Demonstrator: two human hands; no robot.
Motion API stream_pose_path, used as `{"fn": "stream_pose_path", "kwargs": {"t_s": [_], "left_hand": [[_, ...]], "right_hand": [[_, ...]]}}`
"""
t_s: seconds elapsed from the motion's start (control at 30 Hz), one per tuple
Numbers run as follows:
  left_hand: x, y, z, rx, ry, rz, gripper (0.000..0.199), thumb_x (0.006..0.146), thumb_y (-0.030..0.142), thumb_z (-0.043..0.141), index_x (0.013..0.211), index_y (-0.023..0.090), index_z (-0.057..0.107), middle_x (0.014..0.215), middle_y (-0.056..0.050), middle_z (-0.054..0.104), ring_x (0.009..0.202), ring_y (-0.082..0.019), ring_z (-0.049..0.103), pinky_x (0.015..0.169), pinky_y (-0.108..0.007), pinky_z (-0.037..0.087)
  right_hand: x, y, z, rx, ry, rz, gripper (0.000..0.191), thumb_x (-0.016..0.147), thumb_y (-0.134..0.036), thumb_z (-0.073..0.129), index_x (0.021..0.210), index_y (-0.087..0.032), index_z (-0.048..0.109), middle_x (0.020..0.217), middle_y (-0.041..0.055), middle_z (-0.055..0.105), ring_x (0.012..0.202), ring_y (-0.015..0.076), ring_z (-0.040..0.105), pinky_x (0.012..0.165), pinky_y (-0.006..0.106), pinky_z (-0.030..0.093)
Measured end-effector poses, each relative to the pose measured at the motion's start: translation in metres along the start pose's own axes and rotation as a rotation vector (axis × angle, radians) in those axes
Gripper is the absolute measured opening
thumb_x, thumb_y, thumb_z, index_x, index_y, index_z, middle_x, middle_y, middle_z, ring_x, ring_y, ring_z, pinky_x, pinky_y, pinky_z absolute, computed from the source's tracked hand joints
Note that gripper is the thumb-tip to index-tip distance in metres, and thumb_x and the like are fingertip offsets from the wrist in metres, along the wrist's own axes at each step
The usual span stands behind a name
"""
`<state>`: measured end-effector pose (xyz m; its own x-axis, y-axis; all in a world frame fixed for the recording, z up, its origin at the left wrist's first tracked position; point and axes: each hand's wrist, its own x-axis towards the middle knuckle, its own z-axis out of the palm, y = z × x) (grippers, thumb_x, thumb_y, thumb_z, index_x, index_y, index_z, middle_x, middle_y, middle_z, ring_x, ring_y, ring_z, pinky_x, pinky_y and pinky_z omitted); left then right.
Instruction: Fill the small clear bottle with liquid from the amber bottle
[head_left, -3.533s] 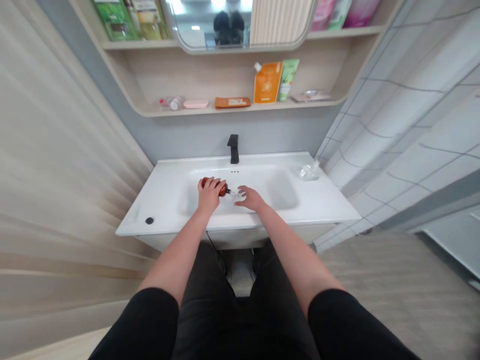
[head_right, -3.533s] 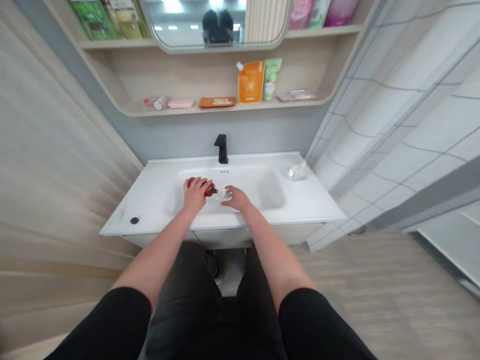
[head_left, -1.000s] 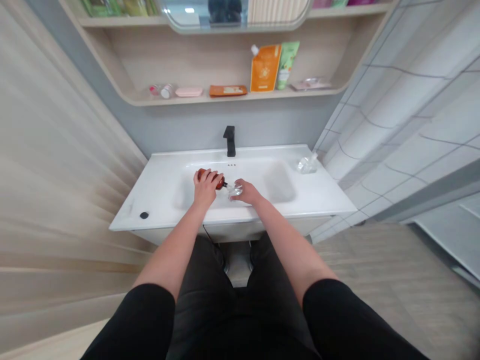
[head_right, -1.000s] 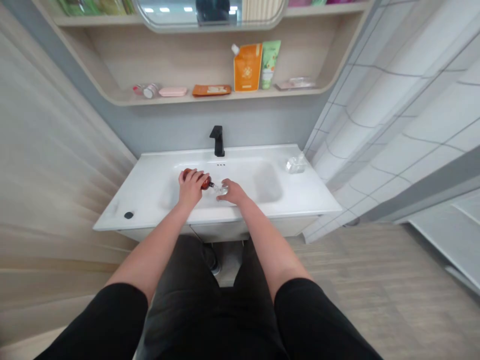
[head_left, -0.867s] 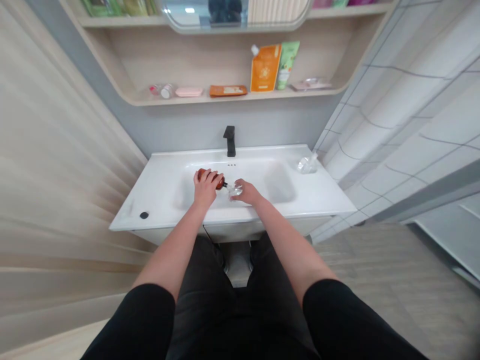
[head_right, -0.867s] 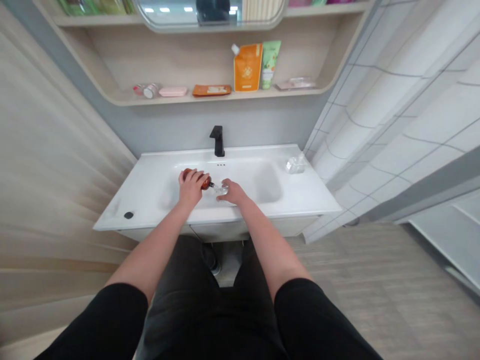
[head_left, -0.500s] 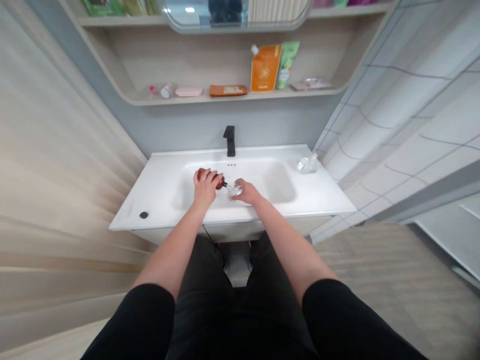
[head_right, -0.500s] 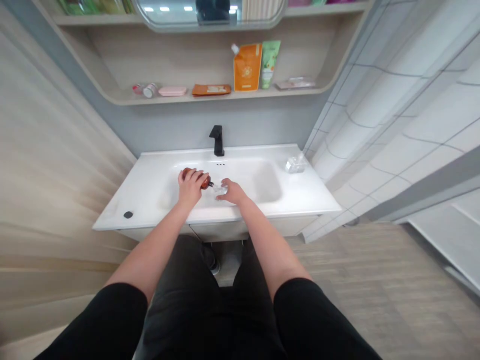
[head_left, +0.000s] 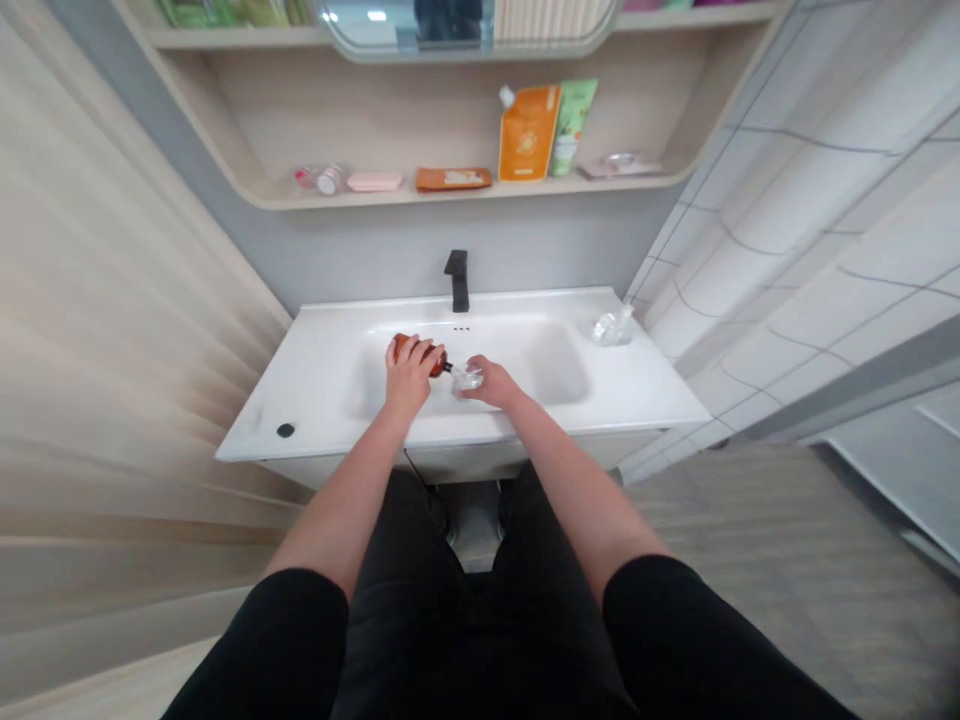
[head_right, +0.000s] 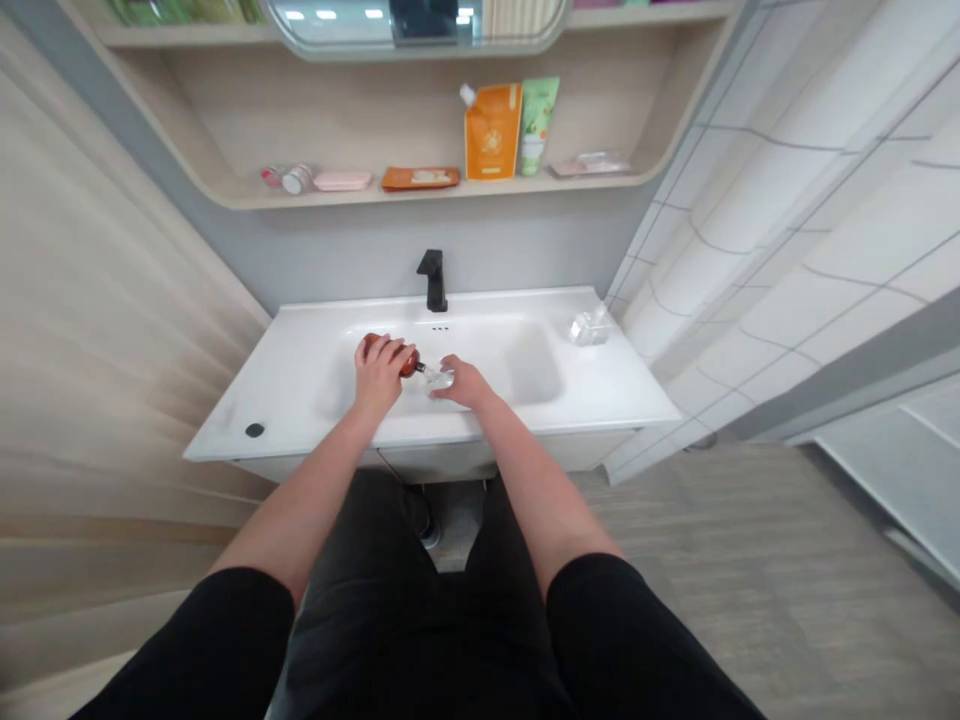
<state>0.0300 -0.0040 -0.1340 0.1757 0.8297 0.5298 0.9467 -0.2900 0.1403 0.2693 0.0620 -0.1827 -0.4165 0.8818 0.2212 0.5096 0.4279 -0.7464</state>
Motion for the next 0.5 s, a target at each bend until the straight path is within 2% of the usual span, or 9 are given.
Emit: {"fn": "stream_pose_path", "kwargs": {"t_s": [0.5], "left_hand": [[-0.0009,-0.0014,0.0014,0.015,0.023,0.012,0.062,0.102,0.01,0.051,0.157,0.035,0.067,0.163,-0.009,0.066,0.166,-0.033,0.043,0.143,-0.065,0.016]], "right_hand": [[-0.0012,-0.0019,-0.0014,0.0,-0.001,-0.017,0.076,0.066,-0.041,0.103,0.13,-0.026,0.064,0.127,0.0082,0.081,0.111,0.0294,0.079,0.102,0.042,0.06]]}}
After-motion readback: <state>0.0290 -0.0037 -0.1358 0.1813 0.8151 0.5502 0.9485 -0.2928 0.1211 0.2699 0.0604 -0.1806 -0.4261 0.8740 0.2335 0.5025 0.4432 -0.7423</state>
